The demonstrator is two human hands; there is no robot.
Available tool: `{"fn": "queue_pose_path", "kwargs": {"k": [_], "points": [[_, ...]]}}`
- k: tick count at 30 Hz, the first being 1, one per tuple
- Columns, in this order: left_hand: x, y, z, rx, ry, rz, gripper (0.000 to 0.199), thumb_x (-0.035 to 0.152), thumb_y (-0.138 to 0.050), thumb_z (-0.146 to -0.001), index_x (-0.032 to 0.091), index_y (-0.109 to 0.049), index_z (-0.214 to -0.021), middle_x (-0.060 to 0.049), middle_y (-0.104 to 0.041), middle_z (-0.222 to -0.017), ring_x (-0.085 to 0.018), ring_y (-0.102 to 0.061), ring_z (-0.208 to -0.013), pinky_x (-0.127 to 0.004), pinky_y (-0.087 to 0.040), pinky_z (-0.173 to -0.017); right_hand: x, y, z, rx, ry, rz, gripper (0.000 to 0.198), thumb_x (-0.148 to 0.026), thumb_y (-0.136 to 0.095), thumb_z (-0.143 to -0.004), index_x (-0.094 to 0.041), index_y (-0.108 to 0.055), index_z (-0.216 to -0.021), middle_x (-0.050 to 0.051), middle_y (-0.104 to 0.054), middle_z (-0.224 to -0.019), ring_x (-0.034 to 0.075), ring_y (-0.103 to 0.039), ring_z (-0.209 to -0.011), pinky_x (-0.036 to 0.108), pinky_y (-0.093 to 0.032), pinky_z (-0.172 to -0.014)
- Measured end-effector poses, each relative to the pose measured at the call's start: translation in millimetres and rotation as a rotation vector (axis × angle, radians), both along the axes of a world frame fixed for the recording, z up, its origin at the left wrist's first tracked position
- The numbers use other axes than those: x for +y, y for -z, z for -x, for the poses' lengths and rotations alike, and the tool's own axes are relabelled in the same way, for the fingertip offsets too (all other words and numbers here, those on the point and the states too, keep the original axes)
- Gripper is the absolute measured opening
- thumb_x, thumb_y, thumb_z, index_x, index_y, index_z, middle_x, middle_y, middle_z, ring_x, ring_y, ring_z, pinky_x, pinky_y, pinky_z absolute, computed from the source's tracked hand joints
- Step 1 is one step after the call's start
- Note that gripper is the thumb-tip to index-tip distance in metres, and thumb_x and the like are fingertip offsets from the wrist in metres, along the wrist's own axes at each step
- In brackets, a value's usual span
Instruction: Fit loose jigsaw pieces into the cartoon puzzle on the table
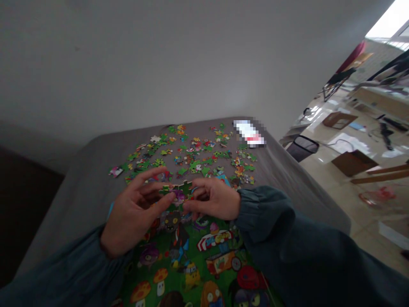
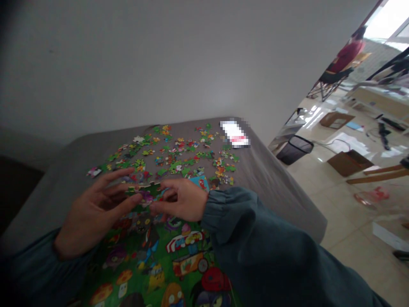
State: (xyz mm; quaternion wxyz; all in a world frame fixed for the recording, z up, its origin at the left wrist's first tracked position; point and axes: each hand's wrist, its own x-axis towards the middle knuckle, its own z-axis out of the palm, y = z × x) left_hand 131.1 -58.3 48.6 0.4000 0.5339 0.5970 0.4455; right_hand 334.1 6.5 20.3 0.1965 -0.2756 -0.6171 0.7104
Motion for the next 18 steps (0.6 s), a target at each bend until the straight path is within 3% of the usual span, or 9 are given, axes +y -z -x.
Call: {"fn": "queue_pose_path", "kwargs": {"k": [2, 4, 10, 14, 18], "points": [[-0.6, -0.3, 0.3, 0.017, 0.011, 0.002, 0.069, 0.055, -0.085, -0.073, 0.025, -0.06, -0.13, -0.002, -0.081, -0.087, -0.024, -0.078, -0.077, -0.031, -0.065, -0.066, 0.4, 1.3, -0.1, 0.02, 0.013, -0.017, 0.036, -0.037, -0.09, -0.075, -0.017, -0.063, -0.088, -0.002, -0.073, -0.076, 0.01, -0.067, -0.06, 0.021, -0.051, -0.056], [-1.2, -0.1, 1.1, 0.024, 0.023, -0.011, 0.066, 0.054, -0.085, -0.074, 0.025, -0.061, -0.128, -0.002, -0.082, -0.089, -0.024, -0.078, -0.075, -0.03, -0.065, -0.064, -0.2, 2.7, 0.4, 0.044, 0.026, -0.027, 0.037, -0.039, -0.091, -0.073, -0.017, -0.065, -0.087, -0.002, -0.073, -0.076, 0.01, -0.067, -0.06, 0.022, -0.051, -0.058], [-2.7, 2.0, 1.9, 0.018, 0.07, -0.088, 0.055, 0.045, -0.087, -0.075, 0.026, -0.066, -0.122, -0.001, -0.083, -0.091, -0.02, -0.08, -0.081, -0.027, -0.066, -0.073, -3.0, 3.6, 1.8, 0.021, 0.055, -0.079, 0.028, -0.04, -0.083, -0.08, -0.016, -0.069, -0.085, -0.001, -0.072, -0.074, 0.009, -0.062, -0.058, 0.022, -0.049, -0.057], [-2.6, 2.3, 1.0, 0.071, 0.07, -0.123, 0.053, 0.044, -0.088, -0.074, 0.026, -0.068, -0.12, -0.002, -0.084, -0.095, -0.02, -0.08, -0.083, -0.027, -0.066, -0.076, -2.2, 0.9, 0.6, -0.082, 0.111, -0.205, 0.03, -0.04, -0.081, -0.083, -0.015, -0.069, -0.072, -0.003, -0.063, -0.06, 0.007, -0.052, -0.053, 0.02, -0.039, -0.051], [-2.2, 1.6, 4.2, 0.161, 0.085, -0.132, 0.047, 0.053, -0.082, -0.08, 0.027, -0.073, -0.117, -0.004, -0.084, -0.101, -0.02, -0.079, -0.08, -0.027, -0.066, -0.07, -3.1, -1.0, 0.0, -0.154, 0.156, -0.352, 0.025, -0.038, -0.079, -0.085, -0.015, -0.076, -0.078, -0.004, -0.059, -0.059, 0.007, -0.05, -0.055, 0.02, -0.033, -0.049]]}}
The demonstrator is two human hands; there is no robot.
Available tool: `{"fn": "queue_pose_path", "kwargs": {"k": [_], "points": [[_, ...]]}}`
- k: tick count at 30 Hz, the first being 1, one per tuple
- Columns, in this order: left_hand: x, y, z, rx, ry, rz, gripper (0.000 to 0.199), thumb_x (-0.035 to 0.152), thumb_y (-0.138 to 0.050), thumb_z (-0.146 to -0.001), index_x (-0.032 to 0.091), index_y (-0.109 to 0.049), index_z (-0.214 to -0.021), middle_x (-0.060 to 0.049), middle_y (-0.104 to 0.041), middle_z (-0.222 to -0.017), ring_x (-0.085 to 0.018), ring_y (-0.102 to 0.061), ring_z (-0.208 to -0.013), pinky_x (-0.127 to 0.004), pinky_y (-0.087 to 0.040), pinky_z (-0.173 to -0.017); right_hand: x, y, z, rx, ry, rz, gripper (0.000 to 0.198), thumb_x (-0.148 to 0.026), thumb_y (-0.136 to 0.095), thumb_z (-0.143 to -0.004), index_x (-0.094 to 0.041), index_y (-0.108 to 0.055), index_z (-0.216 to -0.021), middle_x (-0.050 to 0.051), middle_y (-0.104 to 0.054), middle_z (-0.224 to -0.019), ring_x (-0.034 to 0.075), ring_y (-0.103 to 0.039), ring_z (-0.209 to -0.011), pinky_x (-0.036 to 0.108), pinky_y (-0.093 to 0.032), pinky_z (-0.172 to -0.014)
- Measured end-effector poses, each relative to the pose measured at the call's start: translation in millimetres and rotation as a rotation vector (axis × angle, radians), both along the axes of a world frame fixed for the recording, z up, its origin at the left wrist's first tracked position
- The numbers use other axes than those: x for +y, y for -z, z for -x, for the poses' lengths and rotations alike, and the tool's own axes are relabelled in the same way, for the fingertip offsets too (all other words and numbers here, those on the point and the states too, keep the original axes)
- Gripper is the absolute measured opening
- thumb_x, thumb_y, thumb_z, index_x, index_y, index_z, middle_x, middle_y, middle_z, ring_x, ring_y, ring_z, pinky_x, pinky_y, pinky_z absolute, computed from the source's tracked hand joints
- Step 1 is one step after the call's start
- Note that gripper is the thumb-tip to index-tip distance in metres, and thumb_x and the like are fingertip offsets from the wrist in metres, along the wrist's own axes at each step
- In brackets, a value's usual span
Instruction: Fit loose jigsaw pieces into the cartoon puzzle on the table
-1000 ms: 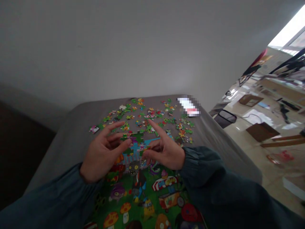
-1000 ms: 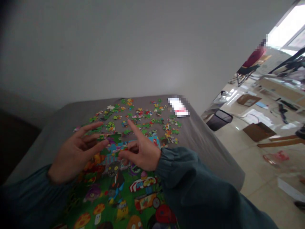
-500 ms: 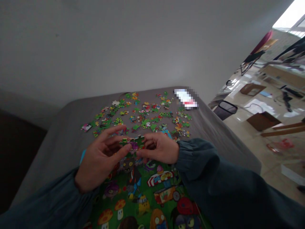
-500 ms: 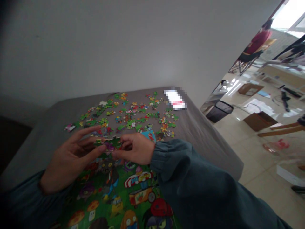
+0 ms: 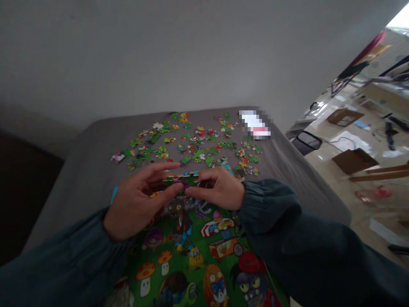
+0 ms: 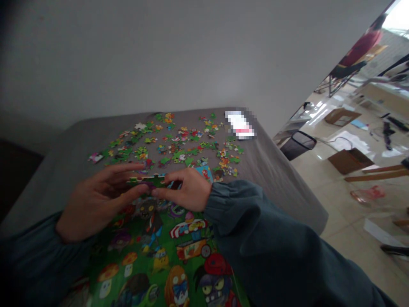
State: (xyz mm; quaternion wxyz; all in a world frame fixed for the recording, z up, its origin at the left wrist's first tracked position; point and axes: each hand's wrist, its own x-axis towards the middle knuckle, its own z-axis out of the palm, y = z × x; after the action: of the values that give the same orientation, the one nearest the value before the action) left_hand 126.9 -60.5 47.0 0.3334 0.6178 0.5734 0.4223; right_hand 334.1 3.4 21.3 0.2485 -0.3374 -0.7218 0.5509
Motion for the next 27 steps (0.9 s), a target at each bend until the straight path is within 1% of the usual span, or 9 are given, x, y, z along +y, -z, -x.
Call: {"fn": "queue_pose_path", "kwargs": {"k": [4, 9, 12, 15, 18, 21, 23, 25, 27], "points": [[1.9, -2.1, 7.8, 0.063, 0.059, 0.045, 0.04, 0.055, -0.077, -0.084, 0.027, -0.076, -0.113, -0.002, -0.083, -0.091, -0.018, -0.076, -0.066, -0.023, -0.061, -0.055, -3.7, 0.2, -0.2, -0.02, -0.022, -0.033, 0.025, -0.04, -0.077, -0.087, -0.015, -0.076, -0.081, -0.004, -0.058, -0.058, 0.007, -0.049, -0.053, 0.02, -0.033, -0.048], [3.6, -9.7, 14.1, 0.096, 0.144, 0.109, 0.03, 0.046, -0.08, -0.079, 0.026, -0.078, -0.102, 0.0, -0.082, -0.083, -0.018, -0.076, -0.068, -0.023, -0.06, -0.059, -7.7, -1.1, -1.0, -0.025, -0.041, -0.001, 0.031, -0.045, -0.077, -0.086, -0.016, -0.071, -0.075, -0.007, -0.05, -0.052, 0.006, -0.041, -0.047, 0.02, -0.026, -0.043], [3.2, -15.7, 15.4, 0.179, 0.165, 0.155, 0.032, 0.049, -0.077, -0.078, 0.027, -0.079, -0.101, 0.002, -0.076, -0.068, -0.016, -0.068, -0.055, -0.022, -0.05, -0.047, -9.5, -3.1, -0.5, -0.025, -0.091, 0.026, 0.033, -0.043, -0.076, -0.086, -0.017, -0.066, -0.071, -0.007, -0.048, -0.051, 0.006, -0.041, -0.048, 0.02, -0.028, -0.044], [2.6, -19.7, 17.6, 0.223, 0.222, 0.226, 0.038, 0.05, -0.076, -0.078, 0.027, -0.078, -0.108, 0.005, -0.068, -0.057, -0.014, -0.058, -0.047, -0.022, -0.042, -0.043, -12.0, -4.8, 0.4, -0.017, -0.172, 0.064, 0.032, -0.04, -0.072, -0.089, -0.017, -0.063, -0.07, -0.007, -0.047, -0.054, 0.006, -0.04, -0.051, 0.02, -0.03, -0.046], [1.5, -20.8, 21.9, 0.17, 0.333, 0.355, 0.044, 0.048, -0.076, -0.078, 0.027, -0.075, -0.117, 0.004, -0.068, -0.059, -0.014, -0.057, -0.048, -0.022, -0.041, -0.043, -16.7, -5.4, 1.8, -0.027, -0.217, 0.06, 0.035, -0.039, -0.07, -0.09, -0.018, -0.058, -0.066, -0.007, -0.043, -0.054, 0.006, -0.037, -0.052, 0.021, -0.027, -0.047], [-0.7, -19.4, 28.4, 0.133, 0.398, 0.427, 0.045, 0.046, -0.074, -0.081, 0.026, -0.072, -0.122, 0.001, -0.075, -0.071, -0.018, -0.067, -0.058, -0.024, -0.049, -0.048, -23.5, -4.0, 5.3, -0.051, -0.228, 0.061, 0.035, -0.039, -0.071, -0.09, -0.018, -0.056, -0.066, -0.007, -0.041, -0.055, 0.007, -0.038, -0.054, 0.021, -0.028, -0.048], [-2.5, -18.1, 33.8, 0.143, 0.451, 0.457, 0.042, 0.044, -0.074, -0.083, 0.027, -0.072, -0.121, 0.0, -0.077, -0.076, -0.02, -0.072, -0.066, -0.026, -0.054, -0.054, -28.2, -1.9, 9.1, -0.059, -0.23, 0.111, 0.027, -0.036, -0.072, -0.089, -0.018, -0.06, -0.073, -0.007, -0.047, -0.058, 0.008, -0.042, -0.055, 0.021, -0.034, -0.049], [-4.1, -17.3, 39.8, 0.146, 0.496, 0.48, 0.04, 0.043, -0.074, -0.082, 0.029, -0.073, -0.12, 0.0, -0.078, -0.077, -0.021, -0.074, -0.068, -0.027, -0.057, -0.057, -32.1, 0.8, 13.1, -0.068, -0.229, 0.16, 0.015, -0.03, -0.074, -0.087, -0.017, -0.067, -0.091, -0.005, -0.059, -0.066, 0.009, -0.051, -0.058, 0.021, -0.04, -0.052], [-5.3, -17.1, 46.1, 0.14, 0.507, 0.492, 0.043, 0.043, -0.076, -0.08, 0.03, -0.073, -0.121, 0.001, -0.078, -0.077, -0.022, -0.075, -0.069, -0.028, -0.059, -0.059, -35.2, 3.4, 15.9, -0.082, -0.238, 0.168, 0.031, -0.025, -0.074, -0.086, -0.016, -0.067, -0.115, 0.0, -0.072, -0.08, 0.01, -0.059, -0.062, 0.021, -0.044, -0.055]]}}
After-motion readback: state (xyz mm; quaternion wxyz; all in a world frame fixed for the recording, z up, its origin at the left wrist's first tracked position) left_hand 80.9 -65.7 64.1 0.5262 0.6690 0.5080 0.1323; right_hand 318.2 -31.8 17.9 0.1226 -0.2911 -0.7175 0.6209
